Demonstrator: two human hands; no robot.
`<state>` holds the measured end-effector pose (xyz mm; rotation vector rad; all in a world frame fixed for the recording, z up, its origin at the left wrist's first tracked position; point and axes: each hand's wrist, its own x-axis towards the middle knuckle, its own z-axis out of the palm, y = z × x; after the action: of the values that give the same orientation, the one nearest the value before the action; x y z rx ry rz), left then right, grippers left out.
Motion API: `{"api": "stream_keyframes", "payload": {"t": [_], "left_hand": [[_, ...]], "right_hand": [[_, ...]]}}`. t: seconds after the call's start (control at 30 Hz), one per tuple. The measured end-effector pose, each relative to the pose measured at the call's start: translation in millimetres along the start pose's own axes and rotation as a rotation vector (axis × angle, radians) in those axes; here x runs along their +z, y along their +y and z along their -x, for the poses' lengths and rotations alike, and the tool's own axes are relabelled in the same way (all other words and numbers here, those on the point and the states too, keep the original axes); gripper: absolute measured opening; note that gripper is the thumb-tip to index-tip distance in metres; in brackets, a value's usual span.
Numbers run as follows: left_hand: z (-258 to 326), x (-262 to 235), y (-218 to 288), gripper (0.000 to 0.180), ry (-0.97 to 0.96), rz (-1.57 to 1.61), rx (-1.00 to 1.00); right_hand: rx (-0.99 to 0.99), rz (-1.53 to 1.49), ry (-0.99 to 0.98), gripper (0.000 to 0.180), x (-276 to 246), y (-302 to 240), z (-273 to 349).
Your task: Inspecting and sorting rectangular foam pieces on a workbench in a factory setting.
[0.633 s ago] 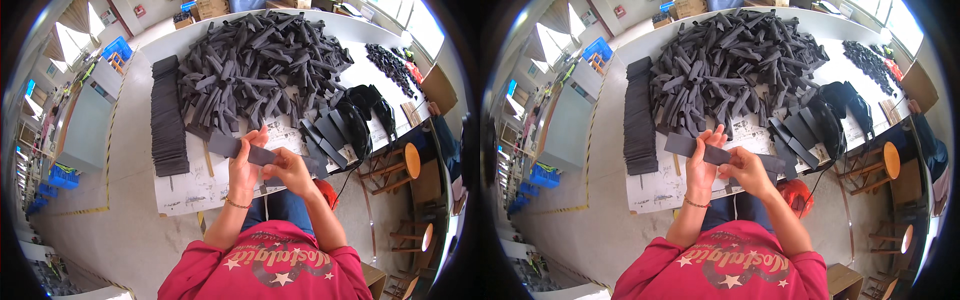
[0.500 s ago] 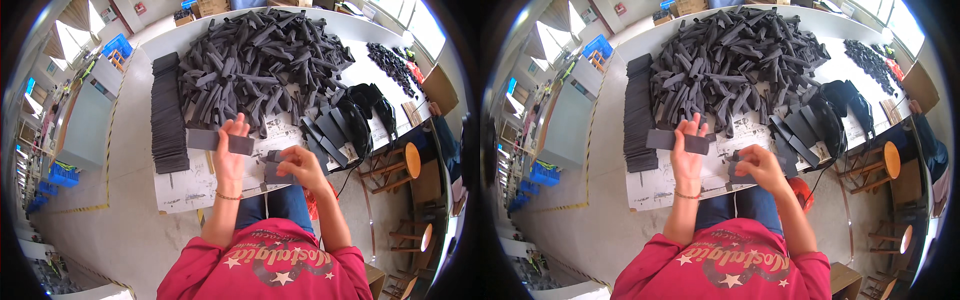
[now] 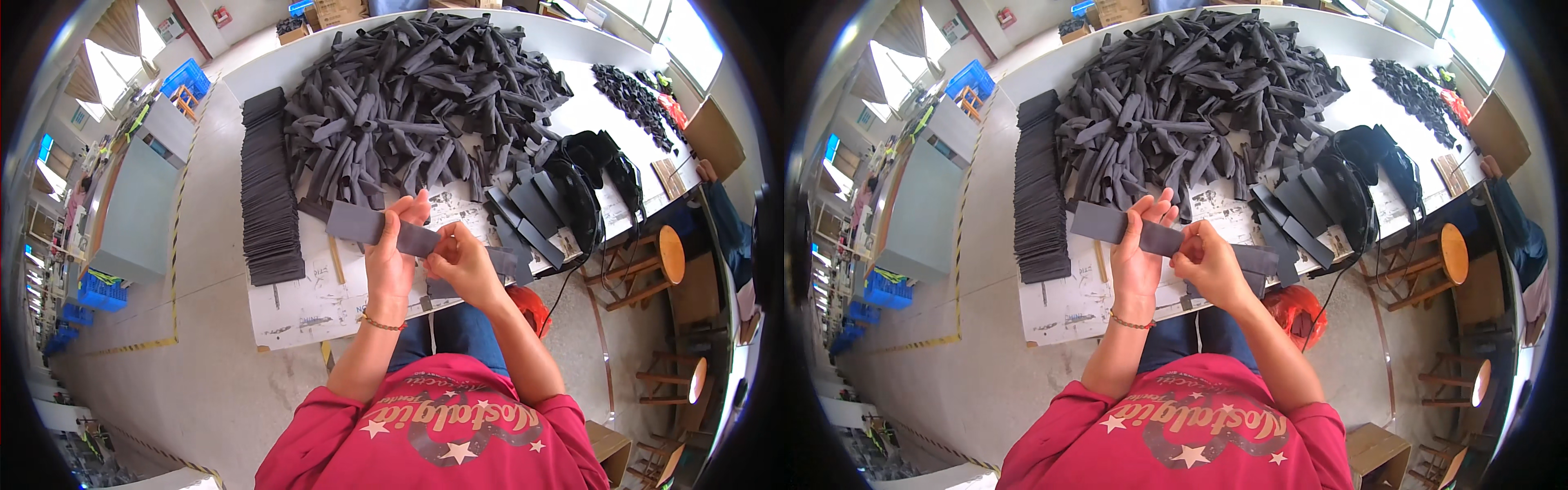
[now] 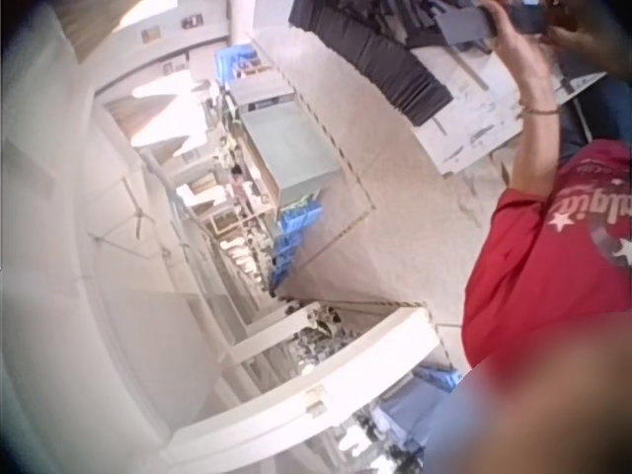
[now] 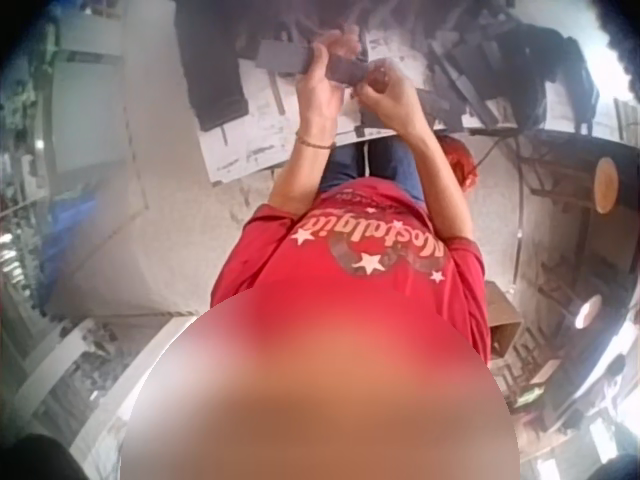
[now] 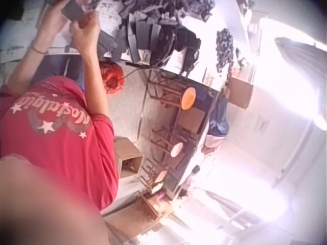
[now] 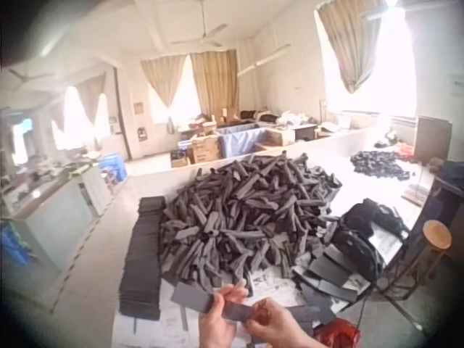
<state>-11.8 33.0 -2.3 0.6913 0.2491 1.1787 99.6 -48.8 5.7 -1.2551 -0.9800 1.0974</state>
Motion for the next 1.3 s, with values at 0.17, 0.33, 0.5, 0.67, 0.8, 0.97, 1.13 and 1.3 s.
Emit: {"api": "stream_keyframes", "payload": {"t": [0.17, 0.33, 0.5, 0.67, 0.8, 0.97, 1.13, 1.3], "left_hand": [[-11.4, -11.3, 13.2, 0.037, 0.033, 0.147, 0.081], [-11.2, -6.1, 12.2, 0.037, -0.032, 0.141, 0.018], [-0.9, 2.0, -0.2, 0.043, -0.061, 0.126, -0.093], [10.3, -17.7, 3.2, 0.043, 0.285, 0.037, -0.085], [12.8, -27.5, 11.3, 0.018, 0.407, -0.030, -0.115], [14.9, -32.0, 3.0, 0.012, 0.400, -0.128, -0.098], [18.9, -28.6, -10.9, 0.014, 0.313, -0.140, -0.199], [16.1, -50.6, -17.1, 0.017, 0.388, -0.237, -0.165]], "right_hand": [[0.015, 0.328, -0.022, 0.028, -12.3, -5.1, 6.8], [0.043, -0.081, -0.038, 0.045, -8.7, -19.8, 10.1], [-0.111, -0.121, 0.150, 0.017, 10.9, 1.9, 0.3], [-1.006, 0.803, 0.378, 0.030, -5.8, -0.1, 0.4], [-1.060, 1.001, 0.235, 0.039, -22.5, -2.2, 4.1], [-0.357, 0.212, 0.314, 0.026, -34.5, 12.3, 11.4], [-0.062, -0.041, 0.291, 0.023, -35.9, 25.2, 13.7], [-0.042, -0.012, 0.263, 0.022, -42.6, 29.0, 15.8]]}}
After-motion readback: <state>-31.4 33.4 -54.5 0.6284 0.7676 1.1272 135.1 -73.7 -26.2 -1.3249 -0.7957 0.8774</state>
